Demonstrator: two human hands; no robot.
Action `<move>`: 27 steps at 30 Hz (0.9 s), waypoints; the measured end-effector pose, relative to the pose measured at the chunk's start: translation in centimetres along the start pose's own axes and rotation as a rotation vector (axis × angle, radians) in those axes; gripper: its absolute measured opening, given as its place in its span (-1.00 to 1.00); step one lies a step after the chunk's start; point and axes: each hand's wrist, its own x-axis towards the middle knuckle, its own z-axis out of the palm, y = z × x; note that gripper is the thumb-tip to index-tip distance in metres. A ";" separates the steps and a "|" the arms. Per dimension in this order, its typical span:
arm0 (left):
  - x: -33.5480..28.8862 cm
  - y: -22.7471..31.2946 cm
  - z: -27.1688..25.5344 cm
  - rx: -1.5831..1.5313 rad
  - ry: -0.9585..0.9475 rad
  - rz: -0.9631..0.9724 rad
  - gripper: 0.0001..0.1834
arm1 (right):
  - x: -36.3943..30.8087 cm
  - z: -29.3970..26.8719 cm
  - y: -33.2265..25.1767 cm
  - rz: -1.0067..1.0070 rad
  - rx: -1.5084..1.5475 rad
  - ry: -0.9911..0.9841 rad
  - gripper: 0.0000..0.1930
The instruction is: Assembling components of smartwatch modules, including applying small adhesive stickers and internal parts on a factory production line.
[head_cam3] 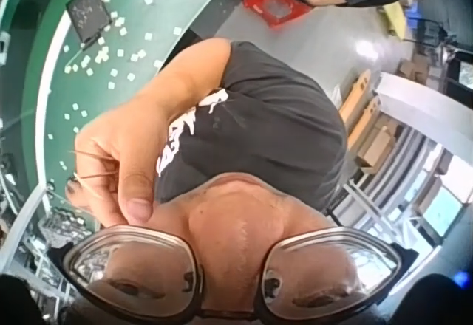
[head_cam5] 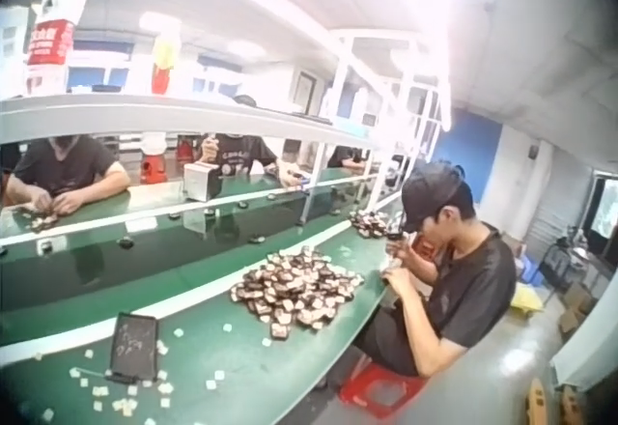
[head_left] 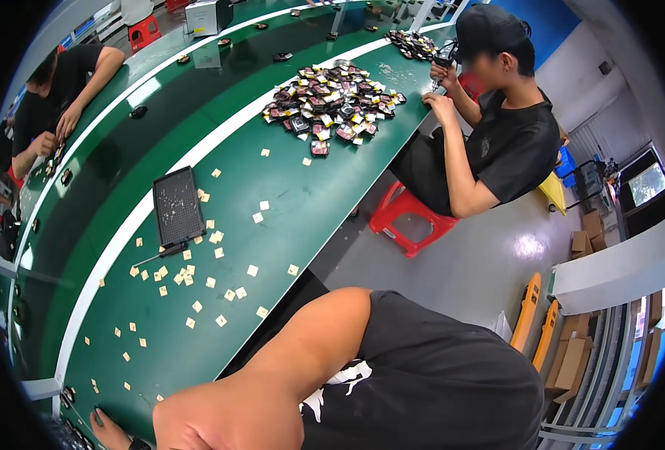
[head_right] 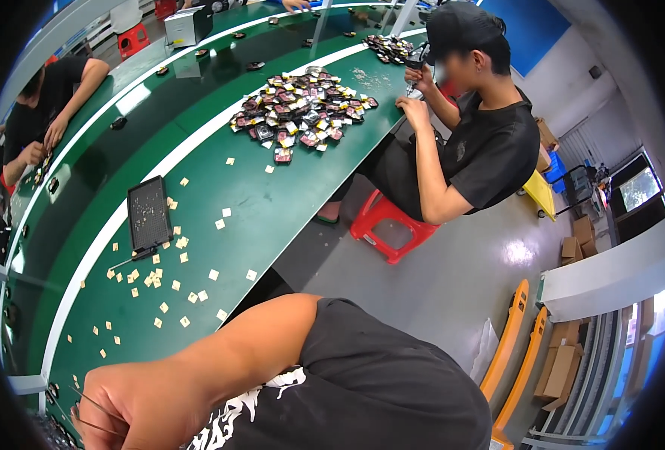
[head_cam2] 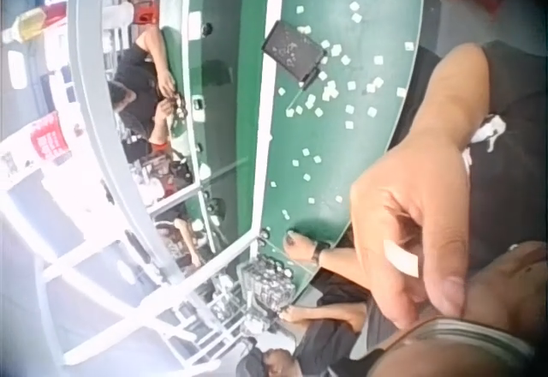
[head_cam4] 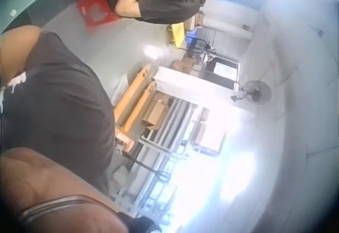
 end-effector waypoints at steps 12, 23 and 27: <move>-8.5 16.1 18.0 -0.169 0.262 0.529 -0.61 | -4.8 2.9 -8.3 0.016 -0.032 -0.061 -0.67; -3.9 8.4 6.8 0.682 -0.249 0.377 -0.61 | -7.5 1.7 -14.4 0.206 -0.165 -0.012 -0.72; -3.0 3.8 0.3 0.885 -0.513 -0.210 -0.59 | -12.2 -2.0 -17.5 -0.020 -1.003 0.412 -0.87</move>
